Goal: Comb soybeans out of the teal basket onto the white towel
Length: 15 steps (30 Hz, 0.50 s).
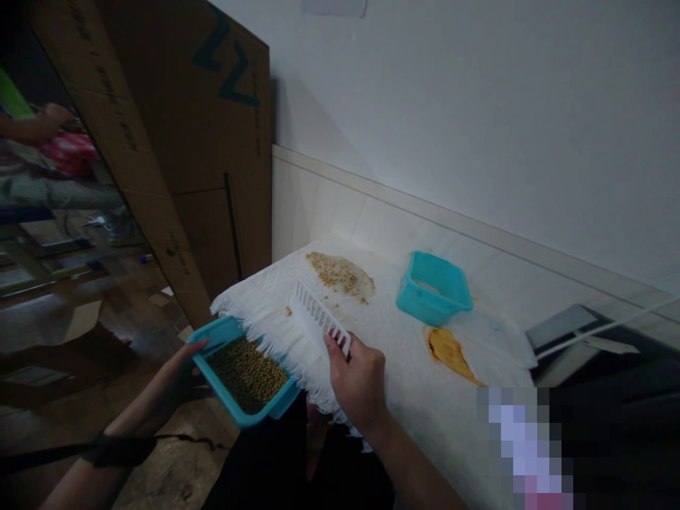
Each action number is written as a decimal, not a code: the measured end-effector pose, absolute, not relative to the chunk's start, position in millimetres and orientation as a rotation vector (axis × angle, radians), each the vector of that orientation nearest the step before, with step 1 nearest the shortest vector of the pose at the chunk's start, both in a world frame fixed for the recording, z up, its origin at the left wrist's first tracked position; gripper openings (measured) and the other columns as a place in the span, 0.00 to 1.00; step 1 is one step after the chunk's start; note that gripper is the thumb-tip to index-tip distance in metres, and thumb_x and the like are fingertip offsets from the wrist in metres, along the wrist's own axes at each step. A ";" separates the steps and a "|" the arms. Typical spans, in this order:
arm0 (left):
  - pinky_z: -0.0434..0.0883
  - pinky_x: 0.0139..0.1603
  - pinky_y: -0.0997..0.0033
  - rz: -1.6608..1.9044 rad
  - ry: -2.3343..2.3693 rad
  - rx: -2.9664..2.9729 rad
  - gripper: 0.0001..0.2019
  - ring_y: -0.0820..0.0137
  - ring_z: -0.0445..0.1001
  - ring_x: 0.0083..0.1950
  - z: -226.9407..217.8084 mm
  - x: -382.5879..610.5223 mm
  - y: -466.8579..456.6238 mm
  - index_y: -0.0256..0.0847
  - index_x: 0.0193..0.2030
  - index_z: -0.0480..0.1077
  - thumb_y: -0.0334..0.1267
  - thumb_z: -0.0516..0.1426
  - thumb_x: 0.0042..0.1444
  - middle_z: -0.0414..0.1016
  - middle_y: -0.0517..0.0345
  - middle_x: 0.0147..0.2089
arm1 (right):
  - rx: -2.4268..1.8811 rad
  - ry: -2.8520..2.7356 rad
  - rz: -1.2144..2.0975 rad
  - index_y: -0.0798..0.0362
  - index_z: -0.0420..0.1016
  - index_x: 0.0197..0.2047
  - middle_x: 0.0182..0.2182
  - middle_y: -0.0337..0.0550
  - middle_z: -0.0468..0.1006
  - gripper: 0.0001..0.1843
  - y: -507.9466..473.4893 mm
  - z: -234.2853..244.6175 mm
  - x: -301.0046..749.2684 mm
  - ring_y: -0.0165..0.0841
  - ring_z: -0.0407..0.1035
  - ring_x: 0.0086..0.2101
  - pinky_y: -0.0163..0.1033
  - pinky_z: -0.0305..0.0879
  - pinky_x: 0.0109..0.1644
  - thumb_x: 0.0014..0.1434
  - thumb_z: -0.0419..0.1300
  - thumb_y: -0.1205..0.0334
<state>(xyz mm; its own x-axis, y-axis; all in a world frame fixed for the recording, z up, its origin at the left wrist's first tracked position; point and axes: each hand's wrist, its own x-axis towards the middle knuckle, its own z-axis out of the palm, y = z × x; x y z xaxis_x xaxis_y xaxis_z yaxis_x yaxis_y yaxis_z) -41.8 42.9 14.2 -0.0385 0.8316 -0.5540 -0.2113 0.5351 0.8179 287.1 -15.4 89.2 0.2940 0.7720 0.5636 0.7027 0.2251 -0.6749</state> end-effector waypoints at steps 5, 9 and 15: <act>0.88 0.41 0.59 0.942 1.338 0.631 0.30 0.53 0.88 0.46 14.4 -41.0 43.4 0.40 0.63 0.86 0.62 0.70 0.66 0.93 0.46 0.50 | -1.475 -1.484 0.081 0.51 0.85 0.31 0.21 0.45 0.85 0.20 -5.0 95.3 279.0 0.38 0.79 0.21 0.36 0.68 0.27 0.72 0.66 0.49; 0.88 0.42 0.57 0.927 1.343 0.620 0.29 0.53 0.87 0.45 16.0 -40.4 42.2 0.41 0.60 0.86 0.63 0.69 0.67 0.93 0.46 0.48 | -1.424 -1.568 0.152 0.51 0.84 0.30 0.19 0.42 0.82 0.21 -16.3 101.3 268.0 0.35 0.76 0.18 0.35 0.66 0.25 0.73 0.66 0.51; 0.89 0.43 0.57 0.928 1.334 0.622 0.29 0.53 0.89 0.45 14.9 -42.8 40.4 0.42 0.60 0.85 0.64 0.70 0.65 0.94 0.45 0.51 | -1.473 -1.478 -0.007 0.51 0.88 0.33 0.23 0.47 0.86 0.22 -11.2 102.9 286.0 0.38 0.79 0.22 0.37 0.70 0.28 0.74 0.65 0.46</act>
<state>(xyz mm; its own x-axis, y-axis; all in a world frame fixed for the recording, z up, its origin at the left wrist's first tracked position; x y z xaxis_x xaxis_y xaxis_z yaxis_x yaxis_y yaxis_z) -42.8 40.4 14.9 -0.0192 0.8457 -0.5333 -0.2053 0.5187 0.8299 286.0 -11.2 102.9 0.2511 0.7438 0.6194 0.7495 0.2555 -0.6107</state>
